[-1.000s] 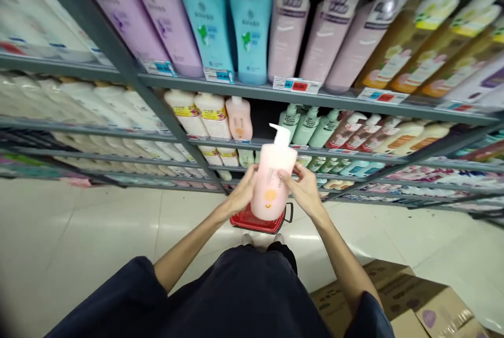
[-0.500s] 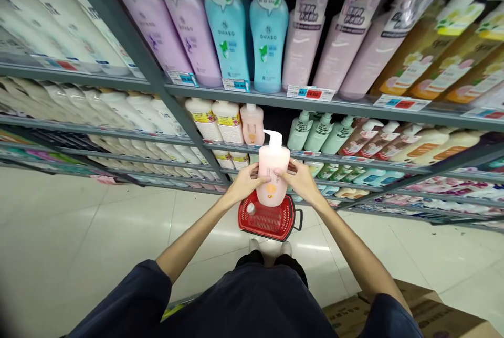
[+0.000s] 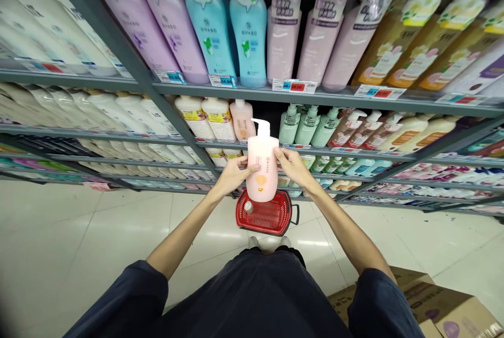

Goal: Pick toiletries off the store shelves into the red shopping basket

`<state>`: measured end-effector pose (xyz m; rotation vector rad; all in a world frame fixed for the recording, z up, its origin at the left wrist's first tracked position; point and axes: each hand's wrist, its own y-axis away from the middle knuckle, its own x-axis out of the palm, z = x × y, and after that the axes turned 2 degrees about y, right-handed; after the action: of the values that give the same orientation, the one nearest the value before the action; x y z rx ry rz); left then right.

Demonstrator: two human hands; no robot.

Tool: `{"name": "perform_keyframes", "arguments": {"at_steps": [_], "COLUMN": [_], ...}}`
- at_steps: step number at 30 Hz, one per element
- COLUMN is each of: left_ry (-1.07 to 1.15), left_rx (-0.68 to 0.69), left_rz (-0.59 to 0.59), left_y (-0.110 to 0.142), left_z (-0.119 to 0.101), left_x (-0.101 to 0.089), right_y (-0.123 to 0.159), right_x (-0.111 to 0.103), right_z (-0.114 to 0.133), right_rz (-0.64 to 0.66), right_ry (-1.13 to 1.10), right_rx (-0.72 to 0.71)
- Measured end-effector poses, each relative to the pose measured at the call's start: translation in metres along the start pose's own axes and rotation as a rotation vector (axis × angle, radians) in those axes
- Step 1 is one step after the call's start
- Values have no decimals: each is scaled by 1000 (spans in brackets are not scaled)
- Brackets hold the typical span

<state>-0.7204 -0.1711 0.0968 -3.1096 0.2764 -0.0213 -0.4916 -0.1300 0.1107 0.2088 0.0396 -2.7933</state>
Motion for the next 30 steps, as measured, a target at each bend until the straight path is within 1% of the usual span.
{"name": "perform_keyframes", "arguments": {"at_steps": [7,13,17,21,26,30], "left_ry": [-47,-58,-48,-59,-75,-84], "left_rx": [56,65,70,58,21,55], "left_rz": [29,33,15,11,22,47], "left_y": [0,1,2,7,12,3], "left_z": [-7,-7,-3,2,11,16], "left_x": [1,3,6,8,11,9], "right_y": [4,3,4,11,17,9], "right_x": [0,0,-1,0,2,0], "right_z": [9,5,3,3,-5,-8], "right_rz": [8,-16,0,18,-17,-50], "right_ry": [-25,-28,-17,26,87,143], "right_rx": [-29,-39,-39,-48,-16,-23]}}
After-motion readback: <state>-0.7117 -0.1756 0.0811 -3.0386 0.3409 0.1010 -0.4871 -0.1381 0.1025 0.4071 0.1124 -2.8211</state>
